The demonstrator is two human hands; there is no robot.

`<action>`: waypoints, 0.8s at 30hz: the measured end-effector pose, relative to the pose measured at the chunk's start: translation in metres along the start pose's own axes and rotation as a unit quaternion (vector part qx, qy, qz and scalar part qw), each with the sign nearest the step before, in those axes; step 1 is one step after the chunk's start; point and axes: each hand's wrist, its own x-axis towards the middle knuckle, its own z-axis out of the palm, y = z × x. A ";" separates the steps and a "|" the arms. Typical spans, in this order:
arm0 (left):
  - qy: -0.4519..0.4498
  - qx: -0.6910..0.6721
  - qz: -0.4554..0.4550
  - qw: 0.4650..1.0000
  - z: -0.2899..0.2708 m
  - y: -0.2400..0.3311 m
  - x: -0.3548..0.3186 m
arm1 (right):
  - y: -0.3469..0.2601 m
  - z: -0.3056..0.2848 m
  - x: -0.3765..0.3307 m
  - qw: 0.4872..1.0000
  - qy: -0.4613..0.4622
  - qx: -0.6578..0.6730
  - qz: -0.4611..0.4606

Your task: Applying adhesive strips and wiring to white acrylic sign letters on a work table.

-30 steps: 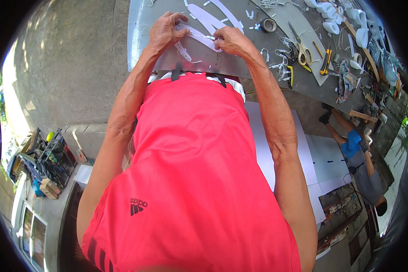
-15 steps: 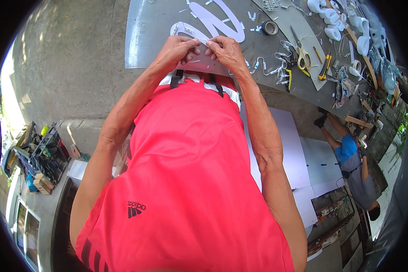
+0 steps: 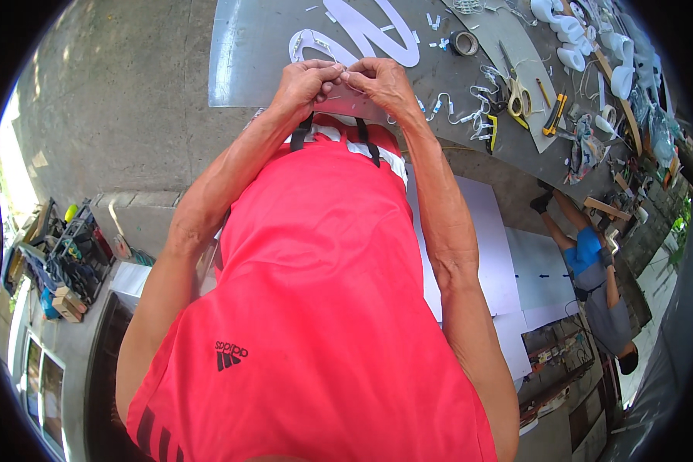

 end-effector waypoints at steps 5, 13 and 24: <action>-0.004 -0.012 -0.010 1.000 0.000 -0.001 0.000 | 0.013 -0.007 0.014 0.999 -0.049 0.009 0.015; -0.010 0.013 0.024 1.000 -0.001 -0.001 0.000 | 0.014 -0.010 0.013 0.994 -0.065 0.087 0.006; -0.013 0.086 0.054 0.995 0.002 -0.003 0.000 | 0.014 -0.010 0.016 0.997 -0.065 0.050 0.004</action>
